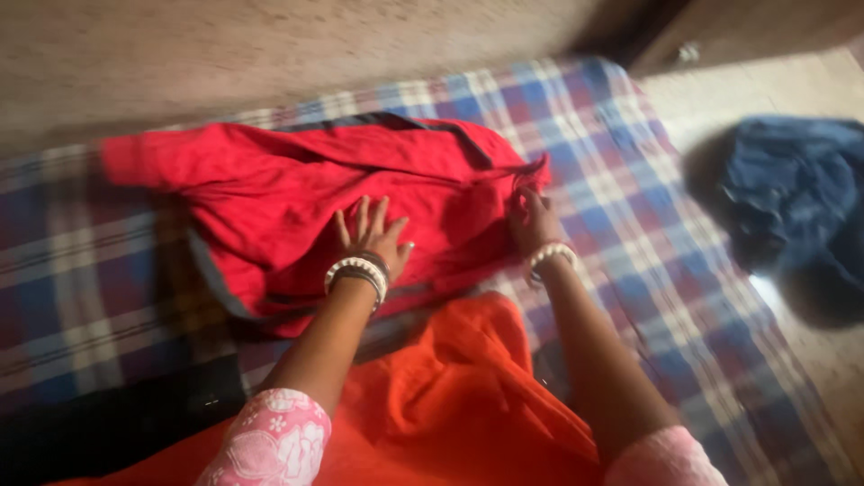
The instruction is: The person folds a pair of light blue striped trousers on a plaid bedsheet, then places them into a red suitcase. They then fold a red and grey t-shirt on the same bedsheet.
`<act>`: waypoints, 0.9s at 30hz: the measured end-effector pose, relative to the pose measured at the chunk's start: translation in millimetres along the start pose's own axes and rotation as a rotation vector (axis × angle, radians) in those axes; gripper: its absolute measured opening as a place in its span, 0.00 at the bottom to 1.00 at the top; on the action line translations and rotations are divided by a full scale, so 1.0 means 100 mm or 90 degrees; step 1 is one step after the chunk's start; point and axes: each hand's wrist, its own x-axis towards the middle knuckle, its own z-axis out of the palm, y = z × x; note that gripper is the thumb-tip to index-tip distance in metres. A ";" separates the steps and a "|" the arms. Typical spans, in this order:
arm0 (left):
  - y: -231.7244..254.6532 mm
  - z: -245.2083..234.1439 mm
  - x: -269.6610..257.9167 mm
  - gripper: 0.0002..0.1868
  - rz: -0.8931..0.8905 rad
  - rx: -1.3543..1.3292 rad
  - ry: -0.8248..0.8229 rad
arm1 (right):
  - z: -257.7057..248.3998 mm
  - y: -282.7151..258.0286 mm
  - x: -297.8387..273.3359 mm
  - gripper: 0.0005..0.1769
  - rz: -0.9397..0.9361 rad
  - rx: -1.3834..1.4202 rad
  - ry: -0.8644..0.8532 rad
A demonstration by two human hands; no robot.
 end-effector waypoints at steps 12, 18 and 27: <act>-0.91 -0.70 -0.26 0.31 -0.030 -0.050 0.167 | -0.19 -1.65 0.11 0.34 0.048 0.248 -0.195; -0.37 -0.12 0.24 0.28 0.078 -0.467 0.051 | 0.25 -2.23 -0.12 0.32 -0.428 0.510 -0.216; -0.89 0.52 0.95 0.21 -0.108 -0.565 0.266 | 0.12 -1.35 0.12 0.31 -0.127 0.225 -0.014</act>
